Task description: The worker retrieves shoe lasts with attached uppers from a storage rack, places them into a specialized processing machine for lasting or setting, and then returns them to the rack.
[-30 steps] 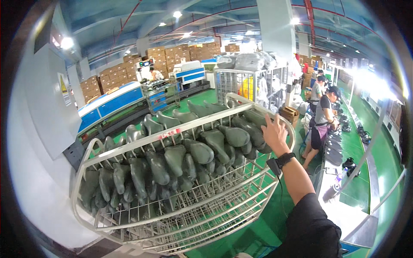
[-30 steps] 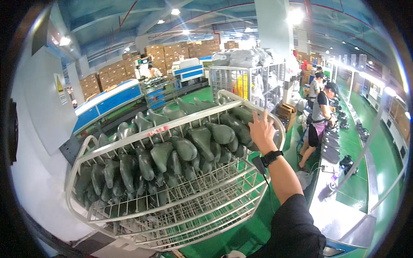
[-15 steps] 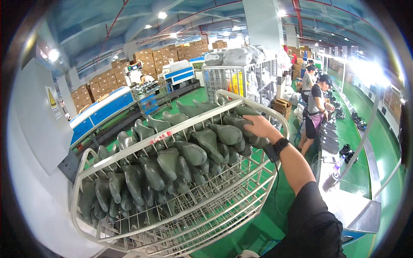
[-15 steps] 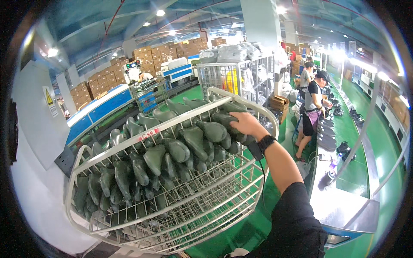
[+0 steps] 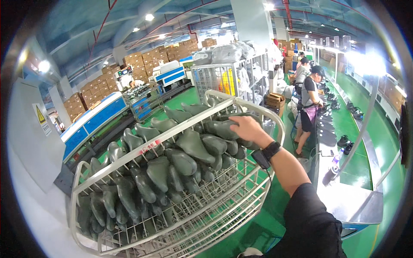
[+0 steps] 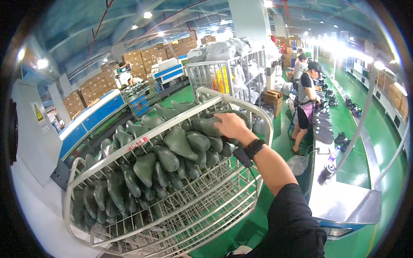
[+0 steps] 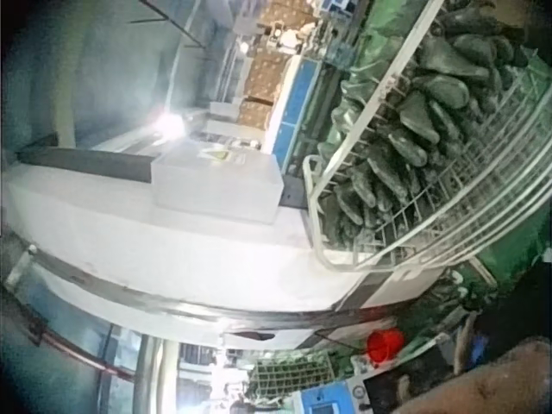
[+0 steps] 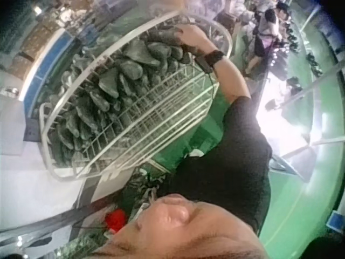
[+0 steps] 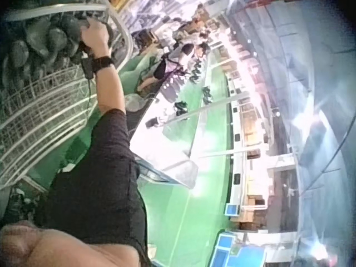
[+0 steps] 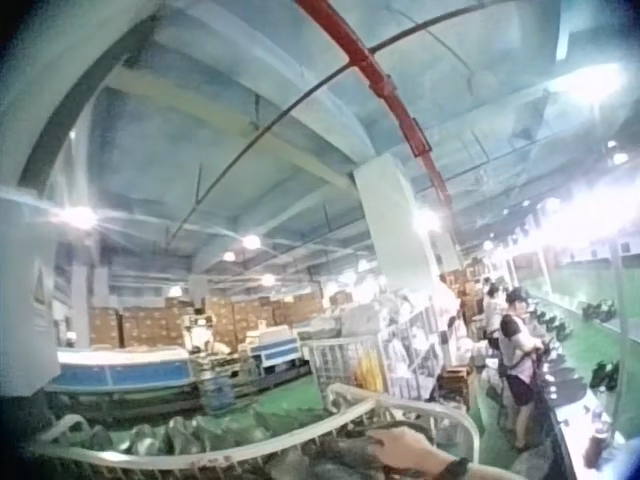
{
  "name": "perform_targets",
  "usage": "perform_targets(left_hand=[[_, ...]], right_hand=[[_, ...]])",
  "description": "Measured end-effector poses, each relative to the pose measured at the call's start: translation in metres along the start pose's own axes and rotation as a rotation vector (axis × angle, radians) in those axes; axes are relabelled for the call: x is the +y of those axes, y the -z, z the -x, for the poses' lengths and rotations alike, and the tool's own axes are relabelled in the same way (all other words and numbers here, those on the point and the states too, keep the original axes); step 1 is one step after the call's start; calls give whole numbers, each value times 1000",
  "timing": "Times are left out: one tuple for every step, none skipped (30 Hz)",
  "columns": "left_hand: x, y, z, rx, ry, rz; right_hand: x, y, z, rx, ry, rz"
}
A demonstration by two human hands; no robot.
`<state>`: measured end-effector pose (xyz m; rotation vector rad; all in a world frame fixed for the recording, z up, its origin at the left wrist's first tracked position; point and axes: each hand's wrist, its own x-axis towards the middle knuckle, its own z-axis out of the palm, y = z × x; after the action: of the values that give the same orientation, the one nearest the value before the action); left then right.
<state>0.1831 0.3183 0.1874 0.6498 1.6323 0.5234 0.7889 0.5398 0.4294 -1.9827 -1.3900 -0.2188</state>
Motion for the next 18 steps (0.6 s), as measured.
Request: perform_targets(left_hand=[[0,-2,-1,-1,-2,6],[0,-1,-2,-1,-3,7],[-3,-4,-1,1,1,13],[-4,-4,-2,4,-1,16],[-4,-5,-2,6,-1,21],[-4,-4,-2,10,0,18],[-4,-5,-2,14,-2,19],[-5,-5,-1,17,-2,19],[-5,-6,-1,15,0,18],[-4,-5,-3,15,2,16],[-3,-5,-4,14,3,11],[-4,-6,-4,14,4,11],[-3,-6,-4,16,4,6],[-2,-8,-4,11,2,-1],[-2,-7,-4,19,4,3],[-1,-9,-5,19,4,3],[-1,-10,-5,21,4,-2],[-1,-10,-5,23,3,-8]], right_hand=[[-8,7,4,26,-40,51],[-4,4,6,57,-57,89],[-7,5,11,72,-72,125],[-10,7,14,87,-88,162],[-7,6,9,87,-77,161],[-2,4,9,89,-35,145],[3,4,8,91,6,131],[9,5,8,92,5,131],[10,7,7,66,32,101],[11,9,6,42,58,72],[14,6,6,42,55,77],[14,3,7,107,123,47],[15,1,9,173,190,16],[19,4,13,174,189,21],[6,13,19,115,3,-164],[-2,21,24,59,-186,-346],[-1,24,30,97,-187,-428],[3,27,34,104,-187,-429]])
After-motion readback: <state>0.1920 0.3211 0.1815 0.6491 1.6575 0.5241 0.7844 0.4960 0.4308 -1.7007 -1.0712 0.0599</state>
